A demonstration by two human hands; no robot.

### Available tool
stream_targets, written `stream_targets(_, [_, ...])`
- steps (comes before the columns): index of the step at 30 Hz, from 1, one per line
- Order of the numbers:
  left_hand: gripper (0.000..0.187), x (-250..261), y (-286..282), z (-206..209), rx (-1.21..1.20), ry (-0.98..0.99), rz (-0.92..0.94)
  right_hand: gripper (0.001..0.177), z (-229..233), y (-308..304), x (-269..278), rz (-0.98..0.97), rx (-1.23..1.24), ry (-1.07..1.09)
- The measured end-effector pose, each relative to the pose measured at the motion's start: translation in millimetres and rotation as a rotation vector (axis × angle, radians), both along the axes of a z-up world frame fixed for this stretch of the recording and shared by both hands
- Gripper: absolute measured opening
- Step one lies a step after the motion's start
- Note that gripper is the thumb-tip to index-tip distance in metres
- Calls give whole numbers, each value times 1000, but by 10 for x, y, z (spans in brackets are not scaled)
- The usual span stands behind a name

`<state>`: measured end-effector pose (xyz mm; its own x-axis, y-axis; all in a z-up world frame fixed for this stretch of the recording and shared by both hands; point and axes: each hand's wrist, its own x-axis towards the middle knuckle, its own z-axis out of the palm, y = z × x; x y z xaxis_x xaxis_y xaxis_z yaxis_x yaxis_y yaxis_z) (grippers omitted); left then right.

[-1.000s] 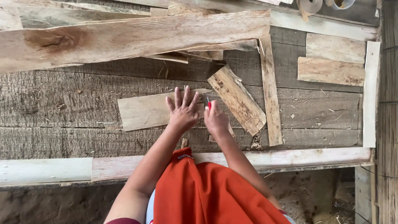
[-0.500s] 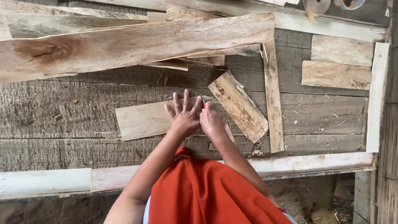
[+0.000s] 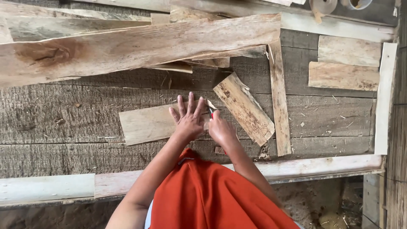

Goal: Cutting thin strips of wood veneer using a utility knife on a wooden floor

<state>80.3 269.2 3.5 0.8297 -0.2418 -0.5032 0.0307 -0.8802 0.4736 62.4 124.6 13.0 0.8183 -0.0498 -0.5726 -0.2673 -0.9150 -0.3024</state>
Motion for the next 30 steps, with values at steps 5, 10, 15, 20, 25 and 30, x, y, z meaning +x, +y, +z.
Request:
stream_targets(5, [87,-21,10,-39,-80,-27,51,31,136,-148,-106,-156,-59,-162])
stream_targets(10, [73,102,-29,-377,-106,-273,127,28,-329,-829,-178,-308,-133,-518])
stream_targets(15, [47,257,-243,-689,-126,-482,134,22,-142,-1413,-324,-498,-201,-631])
stream_targets(20, [53,225,-726,-254,-76,-680,113,27,-422,-1883,-384,-574,-241,-576])
stream_targets(25, [40,-71,-1511,-600,-146,-896,-132,30,-862,-2452,-399,-566,-224,-568])
stream_targets(30, [17,-433,-2285,-685,-316,-832,-251,51,-714,-2774,-359,-504,-172,-471])
